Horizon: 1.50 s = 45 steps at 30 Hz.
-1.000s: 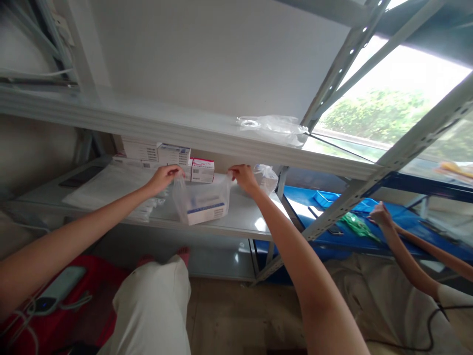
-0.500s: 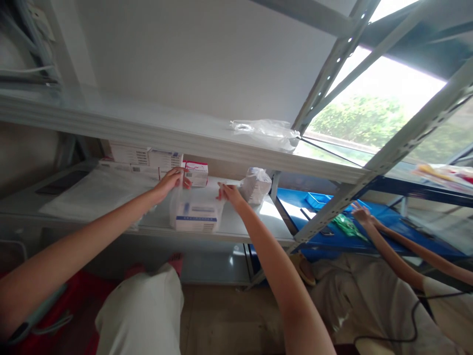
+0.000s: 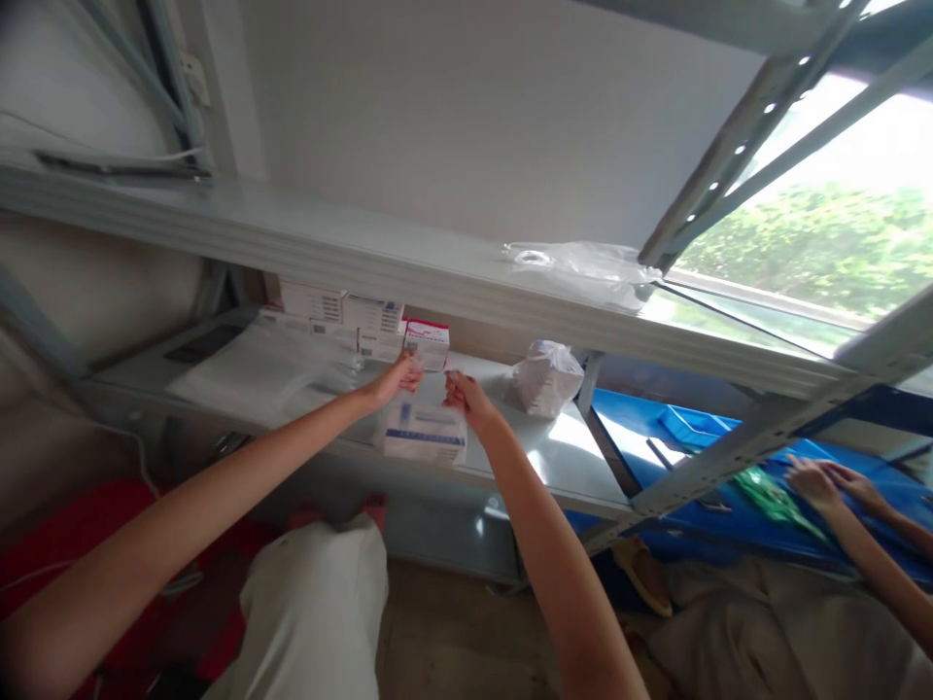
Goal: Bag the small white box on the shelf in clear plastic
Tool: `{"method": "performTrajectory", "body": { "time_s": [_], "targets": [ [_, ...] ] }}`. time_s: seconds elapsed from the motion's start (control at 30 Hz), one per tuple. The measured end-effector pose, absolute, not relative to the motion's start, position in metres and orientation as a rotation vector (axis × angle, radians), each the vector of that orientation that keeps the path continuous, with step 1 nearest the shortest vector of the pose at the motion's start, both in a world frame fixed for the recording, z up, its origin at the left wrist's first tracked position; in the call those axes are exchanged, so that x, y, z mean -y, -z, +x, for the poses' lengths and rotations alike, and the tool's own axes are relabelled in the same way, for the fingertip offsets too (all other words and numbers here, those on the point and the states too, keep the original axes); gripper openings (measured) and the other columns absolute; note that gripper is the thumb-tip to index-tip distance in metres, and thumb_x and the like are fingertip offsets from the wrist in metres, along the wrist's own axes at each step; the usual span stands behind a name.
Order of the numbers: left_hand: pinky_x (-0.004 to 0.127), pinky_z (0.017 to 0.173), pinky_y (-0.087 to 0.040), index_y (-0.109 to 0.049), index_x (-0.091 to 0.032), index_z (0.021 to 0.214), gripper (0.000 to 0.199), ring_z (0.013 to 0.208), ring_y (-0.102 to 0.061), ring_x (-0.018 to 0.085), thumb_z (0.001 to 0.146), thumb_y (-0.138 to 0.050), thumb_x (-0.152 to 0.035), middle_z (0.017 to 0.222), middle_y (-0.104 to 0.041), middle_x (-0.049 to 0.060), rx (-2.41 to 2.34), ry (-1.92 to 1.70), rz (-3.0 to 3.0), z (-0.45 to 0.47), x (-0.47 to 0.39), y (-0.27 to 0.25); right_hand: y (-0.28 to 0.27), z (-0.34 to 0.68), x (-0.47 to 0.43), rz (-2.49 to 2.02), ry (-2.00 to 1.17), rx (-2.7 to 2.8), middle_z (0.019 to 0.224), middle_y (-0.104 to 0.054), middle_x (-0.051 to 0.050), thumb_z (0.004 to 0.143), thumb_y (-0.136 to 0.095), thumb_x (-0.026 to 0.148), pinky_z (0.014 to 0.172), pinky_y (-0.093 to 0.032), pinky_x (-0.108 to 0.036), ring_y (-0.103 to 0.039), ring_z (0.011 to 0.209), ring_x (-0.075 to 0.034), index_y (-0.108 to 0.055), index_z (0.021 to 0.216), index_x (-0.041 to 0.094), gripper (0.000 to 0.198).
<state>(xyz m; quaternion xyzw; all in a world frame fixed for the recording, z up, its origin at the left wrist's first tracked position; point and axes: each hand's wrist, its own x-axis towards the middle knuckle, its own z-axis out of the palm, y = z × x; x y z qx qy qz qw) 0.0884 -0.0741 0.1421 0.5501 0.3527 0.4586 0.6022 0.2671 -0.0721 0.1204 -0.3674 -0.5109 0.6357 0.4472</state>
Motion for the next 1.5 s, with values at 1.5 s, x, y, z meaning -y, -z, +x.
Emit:
{"method": "performTrajectory", "body": {
  "time_s": [1.5],
  "targets": [
    [0.036, 0.096, -0.041, -0.060, -0.015, 0.114, 0.034, 0.104, -0.057, 0.023, 0.093, -0.034, -0.016, 0.110, -0.065, 0.012, -1.264, -1.211, 1.940, 0.131, 0.077, -0.111, -0.069, 0.255, 0.067, -0.999, -1.209, 1.138, 0.041, -0.034, 0.008, 0.057, -0.067, 0.050, 0.049, -0.044, -0.031, -0.040, 0.042, -0.013, -0.051, 0.060, 0.025, 0.030]
  ]
}}
